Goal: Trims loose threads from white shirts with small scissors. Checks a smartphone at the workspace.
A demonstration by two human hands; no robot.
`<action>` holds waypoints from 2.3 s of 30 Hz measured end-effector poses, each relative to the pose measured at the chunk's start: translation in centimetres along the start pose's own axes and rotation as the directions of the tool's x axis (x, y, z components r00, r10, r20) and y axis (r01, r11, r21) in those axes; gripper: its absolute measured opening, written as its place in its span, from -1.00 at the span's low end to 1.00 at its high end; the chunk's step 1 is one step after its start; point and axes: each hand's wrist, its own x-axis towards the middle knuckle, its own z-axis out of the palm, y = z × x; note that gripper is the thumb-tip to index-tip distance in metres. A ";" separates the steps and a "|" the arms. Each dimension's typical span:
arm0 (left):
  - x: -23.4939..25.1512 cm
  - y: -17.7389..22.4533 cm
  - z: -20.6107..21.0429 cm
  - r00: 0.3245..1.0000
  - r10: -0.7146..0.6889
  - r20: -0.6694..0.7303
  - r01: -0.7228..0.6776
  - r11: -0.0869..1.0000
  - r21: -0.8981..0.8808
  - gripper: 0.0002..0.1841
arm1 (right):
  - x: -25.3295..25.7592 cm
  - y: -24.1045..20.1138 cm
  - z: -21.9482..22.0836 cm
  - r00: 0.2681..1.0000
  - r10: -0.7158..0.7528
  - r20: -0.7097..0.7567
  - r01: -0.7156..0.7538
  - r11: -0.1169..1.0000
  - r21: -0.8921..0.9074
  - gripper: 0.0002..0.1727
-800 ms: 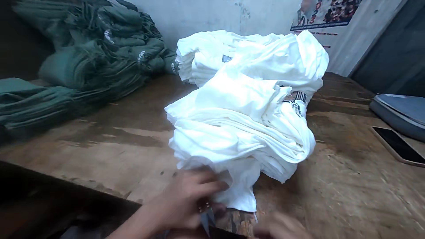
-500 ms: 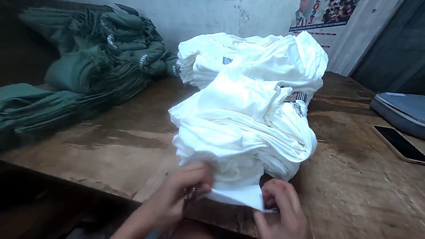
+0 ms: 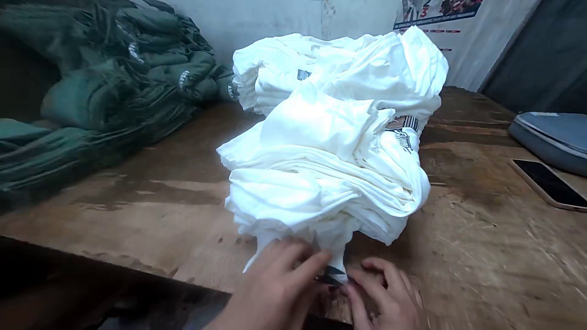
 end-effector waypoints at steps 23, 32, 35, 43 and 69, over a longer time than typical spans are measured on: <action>1.9 2.8 2.1 0.987 0.156 -0.027 -0.134 0.912 0.387 -0.74 | -1.3 1.0 0.6 0.994 0.003 -0.112 0.003 0.998 0.058 -0.93; 1.2 1.3 2.0 0.999 -0.011 0.035 0.006 0.991 0.135 -0.76 | -1.7 1.0 -0.3 0.998 0.011 -0.057 -0.004 0.992 0.126 -0.78; 0.4 -0.2 1.7 0.991 -0.055 0.120 0.063 0.996 -0.066 -0.86 | -1.4 0.2 0.0 0.998 0.013 -0.055 -0.010 0.999 0.043 -0.65; 3.1 -2.0 0.2 0.972 -0.225 0.069 0.233 0.877 -0.421 -0.79 | 3.6 -2.3 4.4 0.943 0.179 -0.281 0.104 0.642 0.760 -0.87; 1.8 0.4 0.9 0.962 0.235 -0.136 -0.213 0.964 0.159 -0.83 | -2.2 0.0 1.5 0.976 -0.062 -0.210 0.154 0.876 0.456 -0.96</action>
